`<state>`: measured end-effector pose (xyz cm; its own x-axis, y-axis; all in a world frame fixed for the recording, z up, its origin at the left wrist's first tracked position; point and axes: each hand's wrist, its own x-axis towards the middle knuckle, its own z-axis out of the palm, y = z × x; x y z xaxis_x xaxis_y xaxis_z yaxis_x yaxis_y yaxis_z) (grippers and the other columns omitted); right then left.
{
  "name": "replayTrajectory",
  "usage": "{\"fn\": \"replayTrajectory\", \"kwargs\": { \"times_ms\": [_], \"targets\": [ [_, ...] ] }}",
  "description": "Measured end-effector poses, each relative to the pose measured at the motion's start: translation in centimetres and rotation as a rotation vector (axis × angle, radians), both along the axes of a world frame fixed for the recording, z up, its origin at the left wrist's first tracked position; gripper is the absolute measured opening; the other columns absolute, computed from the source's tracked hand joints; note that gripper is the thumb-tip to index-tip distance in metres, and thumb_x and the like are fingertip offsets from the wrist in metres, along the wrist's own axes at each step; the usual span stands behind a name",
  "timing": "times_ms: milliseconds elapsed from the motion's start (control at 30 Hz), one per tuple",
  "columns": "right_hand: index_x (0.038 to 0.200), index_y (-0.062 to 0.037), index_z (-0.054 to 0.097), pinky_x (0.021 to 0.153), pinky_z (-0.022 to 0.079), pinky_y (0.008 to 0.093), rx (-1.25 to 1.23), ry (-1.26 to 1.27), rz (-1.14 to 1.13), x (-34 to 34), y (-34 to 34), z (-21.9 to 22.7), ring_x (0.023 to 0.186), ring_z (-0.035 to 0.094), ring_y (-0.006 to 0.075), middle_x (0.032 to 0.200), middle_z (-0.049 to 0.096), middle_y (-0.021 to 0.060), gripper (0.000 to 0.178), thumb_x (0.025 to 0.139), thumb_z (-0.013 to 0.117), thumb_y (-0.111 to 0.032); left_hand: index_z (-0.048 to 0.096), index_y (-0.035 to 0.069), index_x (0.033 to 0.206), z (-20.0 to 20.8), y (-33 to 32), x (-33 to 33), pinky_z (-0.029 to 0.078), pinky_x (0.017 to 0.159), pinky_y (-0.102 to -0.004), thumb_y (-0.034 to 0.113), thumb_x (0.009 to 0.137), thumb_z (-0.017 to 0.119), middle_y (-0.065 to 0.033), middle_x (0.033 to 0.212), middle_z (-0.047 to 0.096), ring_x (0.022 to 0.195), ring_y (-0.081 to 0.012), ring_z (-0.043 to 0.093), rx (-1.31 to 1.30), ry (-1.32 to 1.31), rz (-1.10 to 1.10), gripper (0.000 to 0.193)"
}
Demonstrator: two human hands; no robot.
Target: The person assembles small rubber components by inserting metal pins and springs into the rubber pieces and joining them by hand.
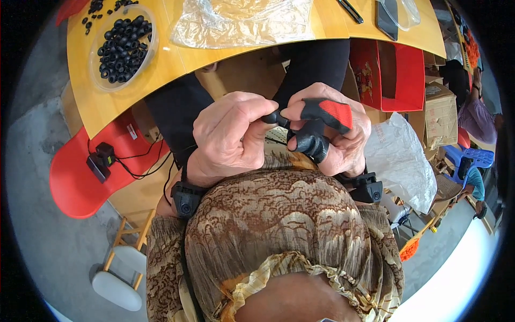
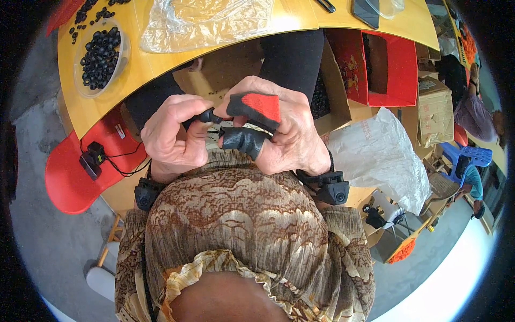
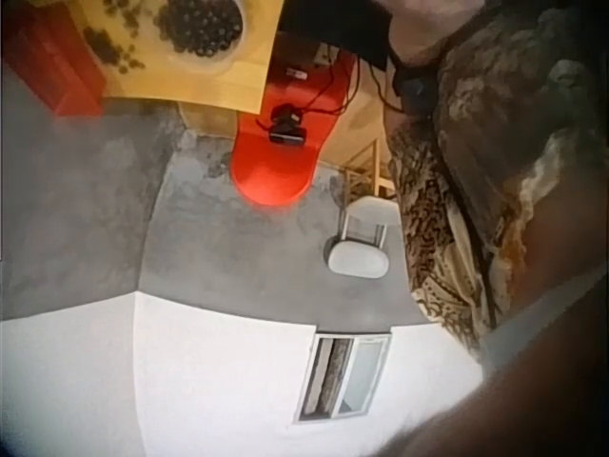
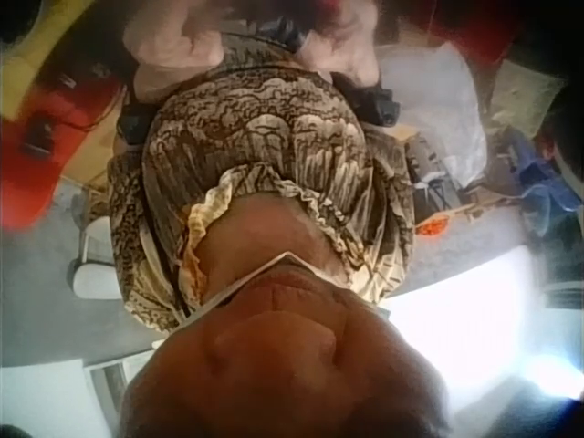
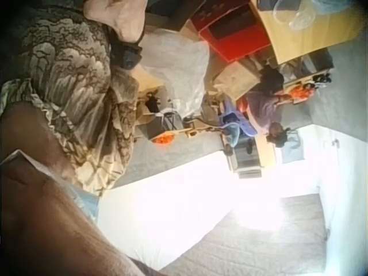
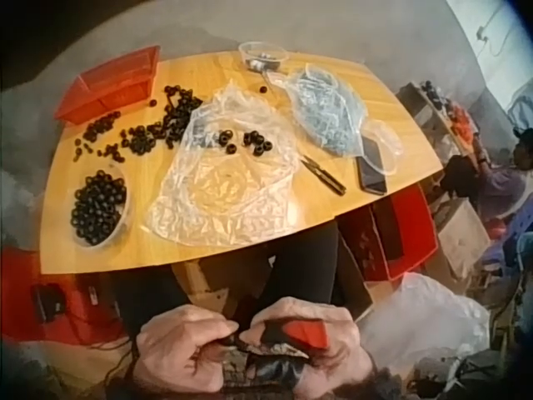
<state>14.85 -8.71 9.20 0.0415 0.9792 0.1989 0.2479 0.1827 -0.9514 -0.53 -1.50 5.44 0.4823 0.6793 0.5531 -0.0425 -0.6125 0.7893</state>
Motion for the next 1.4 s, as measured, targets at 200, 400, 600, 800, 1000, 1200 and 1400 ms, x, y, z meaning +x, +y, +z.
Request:
{"fn": "replayTrajectory", "kwargs": {
  "times_ms": [200, 400, 600, 800, 1000, 1200, 1400],
  "targets": [
    [0.077, -0.0004, 0.060, 0.053, 0.045, 0.0255, 0.104, -0.116, -0.053, -0.3, 0.2, 0.1, 0.062, 0.058, 0.0180, 0.073, 0.058, 0.0083, 0.019, 0.060, 0.063, 0.007, 0.059, 0.000, 0.080, -0.1, 0.0, 0.1, 0.045, 0.048, -0.0266, -0.007, 0.064, 0.061, -0.0102, 0.066, 0.057, 0.055, -0.0216, 0.057, 0.063, -0.053, 0.000, 0.017],
    [0.072, 0.0002, 0.061, 0.053, 0.044, 0.0244, 0.092, -0.088, -0.090, -0.8, 0.3, -0.2, 0.060, 0.057, 0.0173, 0.072, 0.058, 0.0088, 0.019, 0.056, 0.061, 0.009, 0.059, 0.000, 0.079, 0.1, 0.0, 0.0, 0.044, 0.046, -0.0269, -0.009, 0.058, 0.060, -0.0099, 0.065, 0.057, 0.053, -0.0216, 0.056, 0.057, -0.018, 0.002, 0.022],
    [0.068, 0.0013, 0.060, 0.048, 0.042, 0.0231, 0.194, -0.249, -0.169, -1.5, -0.2, -0.5, 0.054, 0.056, 0.0162, 0.067, 0.056, 0.0086, 0.019, 0.051, 0.059, 0.010, 0.057, -0.001, 0.075, -0.2, -0.3, 0.1, 0.044, 0.046, -0.0273, -0.010, 0.058, 0.058, -0.0104, 0.063, 0.056, 0.052, -0.0230, 0.057, 0.011, -0.004, 0.016, 0.019],
    [0.069, 0.0008, 0.060, 0.050, 0.043, 0.0240, 0.120, -0.181, -0.106, -0.8, -0.1, -0.5, 0.056, 0.057, 0.0174, 0.068, 0.057, 0.0087, 0.018, 0.053, 0.063, 0.008, 0.056, -0.001, 0.075, -0.2, -0.5, 0.4, 0.043, 0.045, -0.0268, -0.008, 0.063, 0.060, -0.0108, 0.061, 0.055, 0.050, -0.0229, 0.055, -0.032, -0.026, -0.018, 0.014],
    [0.070, -0.0023, 0.061, 0.053, 0.044, 0.0247, 0.116, -0.204, -0.144, -1.0, -0.1, -0.9, 0.059, 0.057, 0.0184, 0.069, 0.058, 0.0086, 0.017, 0.055, 0.066, 0.005, 0.055, 0.000, 0.075, -0.2, -0.7, 0.5, 0.040, 0.044, -0.0260, -0.002, 0.069, 0.062, -0.0095, 0.060, 0.053, 0.048, -0.0210, 0.052, -0.104, -0.011, 0.015, 0.009],
    [0.070, -0.0028, 0.060, 0.053, 0.043, 0.0244, 0.100, -0.269, -0.097, -0.6, -0.4, -0.7, 0.058, 0.057, 0.0173, 0.068, 0.057, 0.0080, 0.017, 0.056, 0.065, 0.006, 0.054, 0.001, 0.076, -0.7, -1.0, 0.2, 0.039, 0.044, -0.0264, -0.003, 0.069, 0.060, -0.0091, 0.060, 0.052, 0.048, -0.0216, 0.052, -0.115, 0.004, -0.030, 0.010],
    [0.070, -0.0018, 0.057, 0.052, 0.043, 0.0229, -0.086, -0.052, -0.083, -0.6, -0.6, -0.8, 0.057, 0.056, 0.0160, 0.067, 0.056, 0.0076, 0.015, 0.059, 0.062, 0.007, 0.054, 0.001, 0.076, -1.1, -0.8, 0.5, 0.038, 0.043, -0.0282, -0.006, 0.067, 0.058, -0.0095, 0.061, 0.050, 0.049, -0.0231, 0.051, -0.116, -0.009, -0.105, 0.012]
  ]
}}
